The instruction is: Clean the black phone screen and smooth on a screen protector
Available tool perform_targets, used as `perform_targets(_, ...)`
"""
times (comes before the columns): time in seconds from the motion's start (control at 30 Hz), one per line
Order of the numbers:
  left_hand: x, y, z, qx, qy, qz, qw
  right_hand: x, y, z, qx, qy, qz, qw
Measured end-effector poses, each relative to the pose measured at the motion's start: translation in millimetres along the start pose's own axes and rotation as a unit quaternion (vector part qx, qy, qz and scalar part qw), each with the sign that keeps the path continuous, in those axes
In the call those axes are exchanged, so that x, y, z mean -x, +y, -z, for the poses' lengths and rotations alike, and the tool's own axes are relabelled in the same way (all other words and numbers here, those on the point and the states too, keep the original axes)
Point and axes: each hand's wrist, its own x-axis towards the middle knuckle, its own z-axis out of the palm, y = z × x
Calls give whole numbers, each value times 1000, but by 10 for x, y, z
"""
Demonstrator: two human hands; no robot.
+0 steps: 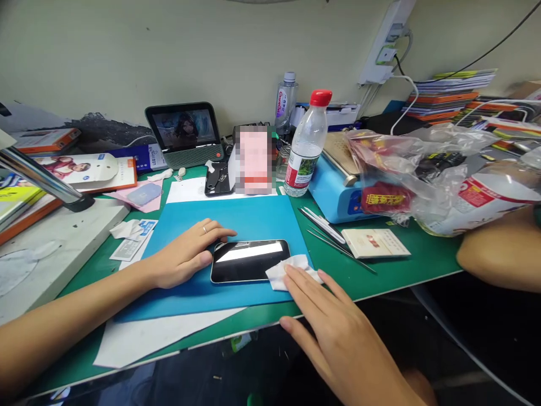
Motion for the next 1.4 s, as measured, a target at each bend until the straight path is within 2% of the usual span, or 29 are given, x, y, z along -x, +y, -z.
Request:
perform_targets(0.13,12,-14,-2,-6,-2,-1,1000,-26,-166,-10,-1,4,-8,1000)
perform_targets(0.27,6,-7,-6,-10,-2,-2,1000,-180,-344,-17,-36,-14,-10,999)
perform_targets(0.43,-4,12,-11,-18,1,-9,1000,-606,-406,-55,-108,-72,-37,991)
perform_targets(0.57,-2,11,-13,-17,2,-8,1000,-903,-407,-83,-149,-91,-58,983)
perform_targets(0.67,-2,12,-8,-14,-1,-7,1000,-847,-401,-54,-136,-86,-68,985)
perform_targets(0.87,-16,16,4,-10,0,-4,1000,-424,-342,50,-66,-48,-37,996)
perform_targets(0.97,-20,13,3,-11,1,-2,1000,-502,-342,16,-51,-54,-32,997)
perform_targets(1.2,-11,8,-6,-9,4,-6,1000,-973,-386,-64,-75,-87,-41,992)
perform_targets(1.3,-9,2,-10,-10,7,-5,1000,-906,-425,-27,-51,-81,-28,995)
perform_targets(1.4,-9,-6,-11,-15,4,-3,1000,-657,-475,30,-21,-57,-15,998)
